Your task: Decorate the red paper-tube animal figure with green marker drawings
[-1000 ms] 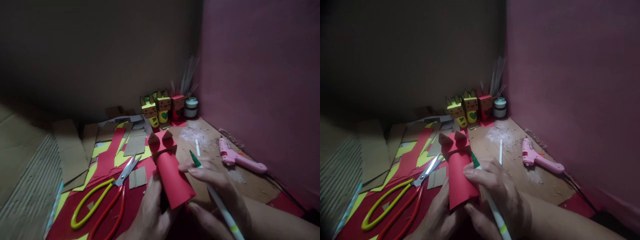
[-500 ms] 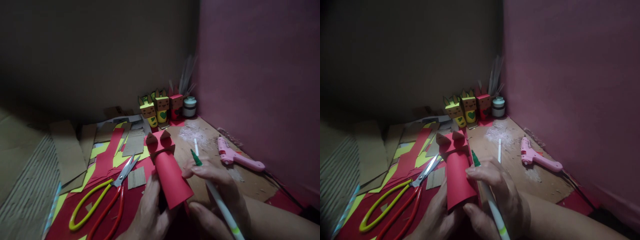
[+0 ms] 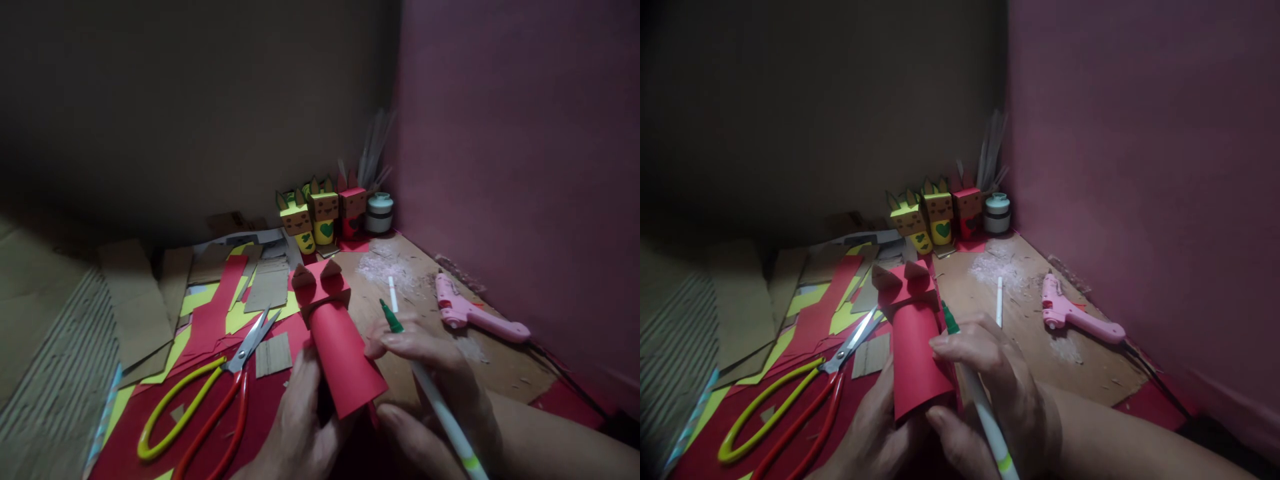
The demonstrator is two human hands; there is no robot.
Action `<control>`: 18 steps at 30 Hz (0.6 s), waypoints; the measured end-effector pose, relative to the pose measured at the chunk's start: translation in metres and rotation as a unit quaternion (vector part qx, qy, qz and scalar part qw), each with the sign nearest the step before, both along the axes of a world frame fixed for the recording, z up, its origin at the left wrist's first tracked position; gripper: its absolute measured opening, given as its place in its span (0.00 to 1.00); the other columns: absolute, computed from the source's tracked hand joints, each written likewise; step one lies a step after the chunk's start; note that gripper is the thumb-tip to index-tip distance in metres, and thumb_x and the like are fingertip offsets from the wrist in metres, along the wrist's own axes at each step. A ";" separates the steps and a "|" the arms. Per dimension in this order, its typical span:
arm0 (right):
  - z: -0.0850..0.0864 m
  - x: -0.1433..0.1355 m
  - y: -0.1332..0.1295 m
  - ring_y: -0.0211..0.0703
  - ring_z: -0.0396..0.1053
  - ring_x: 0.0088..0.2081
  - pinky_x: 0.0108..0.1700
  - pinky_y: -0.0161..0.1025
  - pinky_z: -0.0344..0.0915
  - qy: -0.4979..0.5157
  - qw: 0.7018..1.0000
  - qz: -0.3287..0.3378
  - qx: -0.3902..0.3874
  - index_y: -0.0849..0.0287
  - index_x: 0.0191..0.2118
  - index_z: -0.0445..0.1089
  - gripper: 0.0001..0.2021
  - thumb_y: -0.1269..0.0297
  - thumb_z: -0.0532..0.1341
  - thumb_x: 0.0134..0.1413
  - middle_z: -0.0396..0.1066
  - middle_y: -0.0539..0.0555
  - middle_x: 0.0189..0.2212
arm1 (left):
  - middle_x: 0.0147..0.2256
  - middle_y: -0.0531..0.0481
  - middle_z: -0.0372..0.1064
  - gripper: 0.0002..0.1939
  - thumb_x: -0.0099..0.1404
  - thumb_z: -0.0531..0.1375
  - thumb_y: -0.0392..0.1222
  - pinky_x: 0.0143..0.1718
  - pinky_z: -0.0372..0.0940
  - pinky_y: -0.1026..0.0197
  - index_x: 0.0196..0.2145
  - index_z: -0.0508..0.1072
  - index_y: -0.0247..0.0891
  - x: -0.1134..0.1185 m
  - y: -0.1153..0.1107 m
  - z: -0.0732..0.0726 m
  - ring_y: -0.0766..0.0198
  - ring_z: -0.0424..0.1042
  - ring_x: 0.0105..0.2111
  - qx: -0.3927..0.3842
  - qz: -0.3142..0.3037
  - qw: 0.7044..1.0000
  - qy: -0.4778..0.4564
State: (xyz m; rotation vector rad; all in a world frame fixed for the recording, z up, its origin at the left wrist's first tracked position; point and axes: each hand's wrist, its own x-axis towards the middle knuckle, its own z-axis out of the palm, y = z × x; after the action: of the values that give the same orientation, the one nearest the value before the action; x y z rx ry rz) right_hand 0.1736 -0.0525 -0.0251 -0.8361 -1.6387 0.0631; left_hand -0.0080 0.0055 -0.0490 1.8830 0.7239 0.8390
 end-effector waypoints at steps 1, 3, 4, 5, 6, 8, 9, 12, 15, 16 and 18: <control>0.001 0.000 0.000 0.52 0.75 0.44 0.49 0.49 0.75 -0.003 1.000 -0.001 -0.001 0.57 0.61 0.63 0.26 0.70 0.64 0.57 0.73 0.57 0.42 | 0.63 0.40 0.69 0.27 0.71 0.62 0.49 0.56 0.73 0.45 0.65 0.67 0.43 -0.001 0.000 -0.001 0.43 0.73 0.58 0.002 -0.001 1.000 0.000; 0.002 0.001 0.000 0.52 0.75 0.43 0.47 0.49 0.76 -0.011 1.000 -0.002 -0.002 0.56 0.61 0.63 0.26 0.70 0.64 0.57 0.73 0.56 0.41 | 0.63 0.41 0.69 0.28 0.71 0.62 0.49 0.55 0.73 0.47 0.66 0.66 0.45 -0.002 0.000 -0.002 0.44 0.75 0.56 0.010 -0.004 1.000 -0.003; 0.003 0.001 0.000 0.52 0.75 0.43 0.47 0.48 0.76 -0.014 1.000 -0.002 -0.004 0.56 0.61 0.63 0.26 0.70 0.64 0.57 0.73 0.56 0.41 | 0.64 0.42 0.68 0.28 0.71 0.62 0.50 0.56 0.73 0.48 0.66 0.66 0.46 -0.003 -0.001 -0.003 0.45 0.74 0.56 0.014 -0.003 1.000 -0.006; 0.004 0.001 -0.001 0.52 0.75 0.43 0.46 0.48 0.76 -0.013 1.000 -0.005 -0.008 0.55 0.61 0.63 0.26 0.70 0.64 0.57 0.73 0.57 0.41 | 0.64 0.42 0.68 0.28 0.71 0.62 0.50 0.56 0.73 0.48 0.67 0.65 0.47 -0.004 -0.001 -0.004 0.45 0.74 0.57 0.017 -0.004 1.000 -0.004; 0.004 0.001 -0.001 0.52 0.75 0.43 0.47 0.48 0.76 -0.012 1.000 -0.006 -0.013 0.55 0.61 0.63 0.26 0.71 0.64 0.57 0.73 0.56 0.41 | 0.64 0.42 0.68 0.28 0.71 0.62 0.50 0.56 0.73 0.49 0.67 0.65 0.47 -0.004 -0.002 -0.005 0.45 0.73 0.57 0.017 -0.004 1.000 0.002; 0.004 0.000 -0.002 0.52 0.75 0.43 0.47 0.49 0.76 -0.005 1.000 -0.006 -0.015 0.55 0.61 0.63 0.25 0.71 0.63 0.58 0.73 0.56 0.41 | 0.62 0.41 0.69 0.28 0.72 0.61 0.50 0.55 0.72 0.49 0.66 0.65 0.45 -0.005 -0.002 -0.007 0.45 0.73 0.58 0.009 -0.001 1.000 0.016; 0.004 -0.001 -0.002 0.52 0.75 0.43 0.47 0.49 0.76 -0.003 1.000 -0.007 -0.017 0.56 0.61 0.63 0.25 0.71 0.62 0.58 0.73 0.56 0.41 | 0.61 0.40 0.69 0.28 0.72 0.61 0.51 0.55 0.72 0.49 0.66 0.65 0.44 -0.005 -0.002 -0.008 0.45 0.73 0.58 0.005 0.006 1.000 0.018; 0.004 -0.002 -0.002 0.53 0.75 0.43 0.46 0.50 0.76 -0.003 1.000 -0.007 -0.011 0.56 0.61 0.63 0.25 0.72 0.62 0.58 0.73 0.56 0.41 | 0.61 0.40 0.69 0.28 0.71 0.62 0.51 0.55 0.73 0.49 0.66 0.65 0.44 -0.005 0.000 -0.010 0.47 0.73 0.56 0.012 0.013 1.000 0.014; 0.003 -0.002 -0.001 0.54 0.75 0.43 0.46 0.50 0.76 0.002 1.000 -0.006 -0.010 0.56 0.61 0.64 0.25 0.71 0.63 0.57 0.73 0.56 0.41 | 0.61 0.41 0.68 0.28 0.71 0.62 0.50 0.55 0.73 0.49 0.66 0.65 0.46 -0.004 0.001 -0.009 0.47 0.74 0.56 0.024 0.003 1.000 0.015; 0.001 -0.002 -0.001 0.54 0.75 0.44 0.46 0.50 0.76 0.004 1.000 -0.006 -0.008 0.56 0.61 0.64 0.25 0.71 0.63 0.57 0.74 0.56 0.41 | 0.62 0.41 0.68 0.28 0.71 0.62 0.49 0.55 0.72 0.49 0.66 0.65 0.46 -0.004 0.001 -0.008 0.47 0.73 0.56 0.025 0.001 1.000 0.014; -0.001 -0.001 -0.001 0.54 0.75 0.45 0.48 0.49 0.75 0.008 1.000 -0.011 0.004 0.57 0.61 0.64 0.25 0.71 0.63 0.57 0.74 0.57 0.42 | 0.62 0.42 0.68 0.27 0.71 0.62 0.49 0.55 0.72 0.50 0.65 0.65 0.46 -0.004 0.000 -0.006 0.46 0.73 0.57 0.018 0.002 1.000 0.013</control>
State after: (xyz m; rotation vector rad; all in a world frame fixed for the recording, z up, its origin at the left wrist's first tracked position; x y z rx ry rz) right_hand 0.1730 -0.0532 -0.0264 -0.8442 -1.6138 0.0477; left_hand -0.0117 0.0055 -0.0550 1.9283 0.7335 0.8366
